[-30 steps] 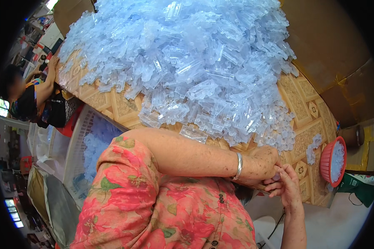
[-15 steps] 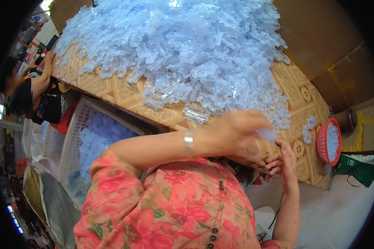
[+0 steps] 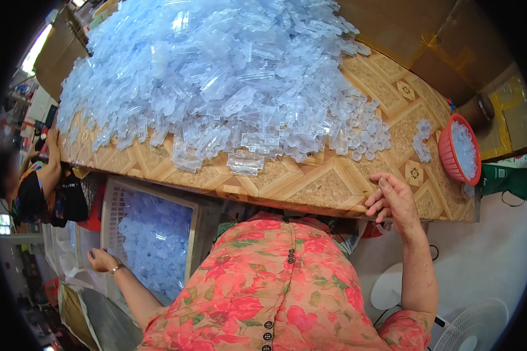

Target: The person repeatedly picks up small, clear plastic components from a large pile on a table. They insert a smaller circular piece into a larger rectangular piece and then place the assembled unit onto the table. This process is repeated continuously throughout the video.

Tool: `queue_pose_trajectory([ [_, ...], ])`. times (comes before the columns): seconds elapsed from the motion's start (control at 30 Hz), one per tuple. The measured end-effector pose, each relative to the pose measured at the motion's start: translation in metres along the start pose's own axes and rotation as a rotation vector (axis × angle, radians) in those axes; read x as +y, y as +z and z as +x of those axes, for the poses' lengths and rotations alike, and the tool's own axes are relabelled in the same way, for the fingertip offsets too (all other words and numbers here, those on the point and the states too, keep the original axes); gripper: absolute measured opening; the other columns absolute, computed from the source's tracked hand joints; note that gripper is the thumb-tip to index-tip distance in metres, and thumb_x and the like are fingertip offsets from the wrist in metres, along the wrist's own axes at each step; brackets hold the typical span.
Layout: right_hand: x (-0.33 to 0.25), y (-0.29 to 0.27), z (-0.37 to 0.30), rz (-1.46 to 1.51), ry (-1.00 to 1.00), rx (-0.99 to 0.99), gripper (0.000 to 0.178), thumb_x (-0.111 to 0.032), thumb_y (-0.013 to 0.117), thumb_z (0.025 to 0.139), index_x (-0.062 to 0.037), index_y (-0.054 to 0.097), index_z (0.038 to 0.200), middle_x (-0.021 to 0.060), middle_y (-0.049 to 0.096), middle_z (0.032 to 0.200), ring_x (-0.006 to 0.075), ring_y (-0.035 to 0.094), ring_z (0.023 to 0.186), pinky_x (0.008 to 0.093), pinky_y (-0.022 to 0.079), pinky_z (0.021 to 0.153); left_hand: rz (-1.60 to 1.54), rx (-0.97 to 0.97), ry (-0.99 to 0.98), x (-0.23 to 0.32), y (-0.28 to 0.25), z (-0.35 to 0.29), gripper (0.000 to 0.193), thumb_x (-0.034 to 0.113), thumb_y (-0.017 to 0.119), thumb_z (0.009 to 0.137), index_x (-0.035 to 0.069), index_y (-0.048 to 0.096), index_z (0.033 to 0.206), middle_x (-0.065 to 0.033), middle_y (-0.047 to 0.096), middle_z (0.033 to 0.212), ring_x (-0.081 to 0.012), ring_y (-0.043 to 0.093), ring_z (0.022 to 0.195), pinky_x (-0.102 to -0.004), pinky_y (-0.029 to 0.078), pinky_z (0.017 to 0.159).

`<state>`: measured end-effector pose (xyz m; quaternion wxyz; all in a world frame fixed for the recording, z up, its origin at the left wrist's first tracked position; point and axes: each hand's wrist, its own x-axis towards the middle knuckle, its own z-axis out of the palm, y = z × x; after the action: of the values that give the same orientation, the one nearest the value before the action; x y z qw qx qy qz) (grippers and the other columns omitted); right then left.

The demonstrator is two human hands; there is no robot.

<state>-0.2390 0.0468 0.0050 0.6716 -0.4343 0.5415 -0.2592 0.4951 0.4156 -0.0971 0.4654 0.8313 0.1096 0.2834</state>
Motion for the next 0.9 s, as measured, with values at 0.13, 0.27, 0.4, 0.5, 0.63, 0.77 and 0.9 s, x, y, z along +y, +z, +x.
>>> queue_pose_trajectory([
  [0.13,0.001,0.0,0.001,-0.004,-0.004,-0.008,0.04,-0.031,0.055,0.105,0.0011,0.052,0.129,0.0137,0.069,0.078,0.0143,0.07,0.059,0.0198,0.053,0.042,-0.179,-0.278,0.265,0.062,0.028,-0.063,0.036,0.019,0.071,0.092,0.002,0.068,0.124,-0.0108,0.074,0.107,-0.0157,0.069,0.071,-0.0285,0.057,0.063],
  [0.27,0.001,0.001,-0.001,-0.029,-0.014,0.012,0.038,-0.029,0.056,0.105,0.0011,0.053,0.128,0.0123,0.069,0.079,0.0132,0.07,0.059,0.0195,0.052,0.042,-0.389,-0.654,1.025,0.221,0.034,-0.221,0.033,-0.001,0.065,0.093,0.004,0.067,0.125,-0.0077,0.066,0.129,-0.0121,0.064,0.1,-0.0238,0.055,0.078],
  [0.4,0.005,0.004,-0.004,-0.046,-0.057,0.03,0.035,-0.026,0.058,0.104,0.0009,0.055,0.126,0.0101,0.07,0.079,0.0116,0.069,0.06,0.0189,0.051,0.044,-0.67,-1.212,1.424,0.332,-0.012,-0.37,0.042,-0.002,0.076,0.071,0.009,0.073,0.112,-0.0131,0.056,0.142,-0.0312,0.05,0.132,-0.0431,0.039,0.111],
  [0.5,0.008,0.005,-0.007,-0.045,-0.07,0.067,0.032,-0.023,0.059,0.103,0.0008,0.056,0.125,0.0089,0.07,0.08,0.0105,0.068,0.061,0.0185,0.051,0.045,-0.708,-1.316,1.767,0.354,-0.022,-0.449,0.031,0.011,0.078,0.071,0.011,0.073,0.101,-0.0125,0.054,0.145,-0.0329,0.04,0.141,-0.0503,0.029,0.118],
  [0.63,0.012,0.008,-0.008,-0.062,-0.088,0.094,0.03,-0.019,0.06,0.103,0.0005,0.057,0.124,0.0076,0.07,0.08,0.0092,0.068,0.061,0.0182,0.05,0.047,-0.641,-1.367,1.99,0.363,-0.022,-0.504,0.019,0.018,0.074,0.076,0.006,0.071,0.091,-0.0132,0.053,0.144,-0.0332,0.034,0.146,-0.053,0.02,0.122],
  [0.77,0.013,0.011,-0.01,-0.052,-0.109,0.086,0.028,-0.018,0.059,0.103,-0.0001,0.057,0.124,0.0066,0.069,0.08,0.0084,0.067,0.061,0.0181,0.049,0.046,-0.636,-1.373,2.054,0.359,-0.011,-0.528,0.015,0.019,0.073,0.077,0.005,0.07,0.084,-0.0139,0.053,0.144,-0.0338,0.03,0.148,-0.0546,0.017,0.123],
  [0.9,0.01,0.011,-0.012,-0.034,-0.087,0.087,0.028,-0.016,0.059,0.102,0.0001,0.057,0.125,0.0062,0.069,0.08,0.0081,0.066,0.061,0.0183,0.049,0.046,-0.719,-1.357,2.003,0.363,-0.008,-0.537,0.014,0.017,0.074,0.077,0.005,0.07,0.083,-0.0131,0.054,0.143,-0.0349,0.032,0.147,-0.0556,0.018,0.122],
])
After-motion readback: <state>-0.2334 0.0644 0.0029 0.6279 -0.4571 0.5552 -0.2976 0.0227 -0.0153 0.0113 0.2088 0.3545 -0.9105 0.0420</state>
